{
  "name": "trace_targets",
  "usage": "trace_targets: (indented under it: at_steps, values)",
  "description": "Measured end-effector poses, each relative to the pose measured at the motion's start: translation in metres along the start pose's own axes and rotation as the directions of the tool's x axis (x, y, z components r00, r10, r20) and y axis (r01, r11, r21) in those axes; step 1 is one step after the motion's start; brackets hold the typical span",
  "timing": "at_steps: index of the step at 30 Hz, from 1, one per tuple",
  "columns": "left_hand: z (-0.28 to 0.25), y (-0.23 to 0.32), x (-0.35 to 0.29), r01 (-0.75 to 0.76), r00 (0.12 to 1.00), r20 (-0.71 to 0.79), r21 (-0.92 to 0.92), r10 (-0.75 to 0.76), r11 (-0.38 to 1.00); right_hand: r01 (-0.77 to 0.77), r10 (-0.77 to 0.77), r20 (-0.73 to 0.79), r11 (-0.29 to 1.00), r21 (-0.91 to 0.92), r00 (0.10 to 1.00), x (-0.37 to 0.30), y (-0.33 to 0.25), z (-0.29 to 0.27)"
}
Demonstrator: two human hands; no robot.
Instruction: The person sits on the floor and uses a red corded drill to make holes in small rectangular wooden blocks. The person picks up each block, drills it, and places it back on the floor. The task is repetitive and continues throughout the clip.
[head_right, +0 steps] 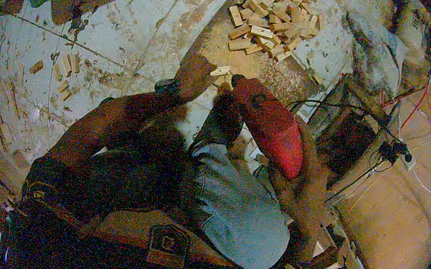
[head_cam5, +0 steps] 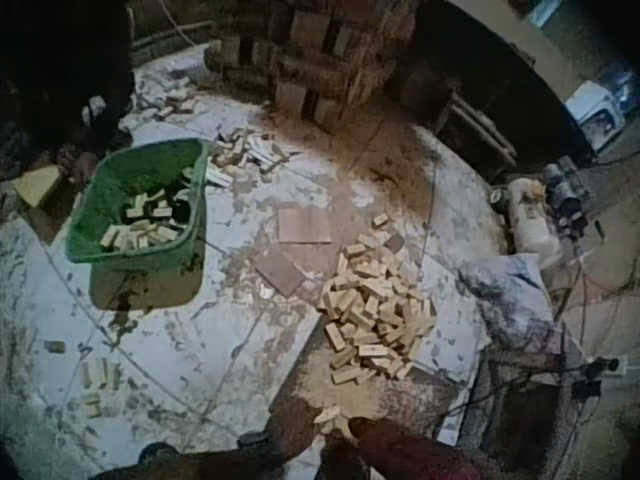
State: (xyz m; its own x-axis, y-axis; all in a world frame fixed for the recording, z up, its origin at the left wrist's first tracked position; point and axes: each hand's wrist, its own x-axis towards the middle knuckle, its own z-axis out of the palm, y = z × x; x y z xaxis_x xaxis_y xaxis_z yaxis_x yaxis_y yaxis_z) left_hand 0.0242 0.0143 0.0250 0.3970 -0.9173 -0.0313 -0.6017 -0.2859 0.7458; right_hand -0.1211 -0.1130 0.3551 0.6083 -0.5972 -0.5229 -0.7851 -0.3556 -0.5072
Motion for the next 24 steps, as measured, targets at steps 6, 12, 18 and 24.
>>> trace_targets:
  at_steps: [6, 12, 18, 24]
  values:
    - [0.000, 0.012, -0.012, 0.061, 0.980, -0.186, -0.035, -0.067, 0.997, -0.076, 0.076, -0.003, 0.991, 0.110, 0.997, -0.007, 0.014, 0.009]
    - [0.007, 0.006, -0.010, 0.023, 0.971, -0.236, -0.114, -0.049, 0.993, 0.011, -0.011, -0.004, 0.998, 0.070, 1.000, -0.001, 0.017, 0.013]
    - [0.010, 0.004, -0.011, 0.074, 0.980, -0.173, -0.137, -0.098, 0.988, -0.056, 0.054, 0.038, 0.996, 0.065, 0.998, 0.001, 0.015, 0.011]
    - [0.013, 0.002, -0.012, 0.013, 0.972, -0.231, -0.117, -0.040, 0.993, -0.014, 0.015, 0.043, 1.000, -0.026, 0.999, 0.007, 0.007, 0.008]
